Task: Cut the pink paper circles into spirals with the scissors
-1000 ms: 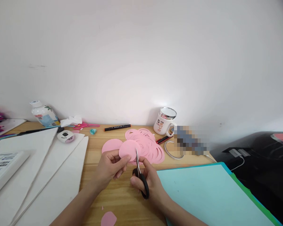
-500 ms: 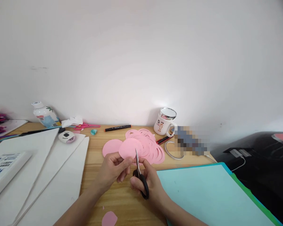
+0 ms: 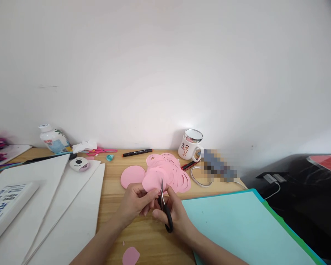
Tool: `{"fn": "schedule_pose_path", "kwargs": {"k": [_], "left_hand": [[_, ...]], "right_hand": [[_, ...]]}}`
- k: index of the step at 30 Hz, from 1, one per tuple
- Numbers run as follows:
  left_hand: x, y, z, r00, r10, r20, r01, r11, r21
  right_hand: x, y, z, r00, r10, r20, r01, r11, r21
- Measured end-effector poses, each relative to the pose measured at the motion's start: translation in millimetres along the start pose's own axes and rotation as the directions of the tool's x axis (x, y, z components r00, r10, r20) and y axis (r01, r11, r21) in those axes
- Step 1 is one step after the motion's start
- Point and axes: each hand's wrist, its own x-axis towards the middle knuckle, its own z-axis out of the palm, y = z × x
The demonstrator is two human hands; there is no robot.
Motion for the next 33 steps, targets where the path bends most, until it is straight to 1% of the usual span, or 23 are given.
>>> {"fn": "schedule_pose_path", "kwargs": {"k": [4, 10, 14, 18, 23, 26, 30, 33], "left_hand": [[-1, -1, -0.9, 1.000, 0.017, 0.006, -0.017, 1.000, 0.011], [0, -4, -1.7, 1.000, 0.018, 0.000, -0.018, 1.000, 0.000], [0, -3, -0.2, 1.000, 0.026, -0.004, -0.026, 1.000, 0.008], [-2, -4, -1.0, 1.000, -0.005, -0.009, 0.005, 1.000, 0.011], [-1, -1, -8.3, 0.999, 0.038, 0.024, -0.038, 0.999, 0.011], [0, 1, -11.1, 0.999, 0.027, 0.021, -0.028, 0.999, 0.021], [1, 3, -11.3, 1.000, 0.025, 0.006, -0.025, 0.999, 0.025], [2, 2, -10.5, 0.999, 0.040, 0.026, -0.040, 0.999, 0.024]], "right_hand": [[-1, 1, -1, 1.000, 0.010, -0.011, -0.011, 0.999, -0.045], [-2, 1, -2, 1.000, 0.013, -0.011, -0.013, 0.999, -0.038], [-3, 0, -1, 1.000, -0.007, -0.014, 0.006, 1.000, -0.030], [-3, -1, 1, 1.000, -0.009, 0.002, 0.009, 0.998, -0.065], [0, 0, -3, 1.000, 0.000, 0.017, 0.002, 0.997, -0.080], [3, 0, -6, 0.999, 0.007, 0.035, -0.004, 0.997, -0.075], [5, 0, -7, 0.999, 0.022, 0.040, -0.020, 0.999, -0.047], [5, 0, -6, 0.998, 0.006, 0.057, -0.004, 0.999, -0.039]]}}
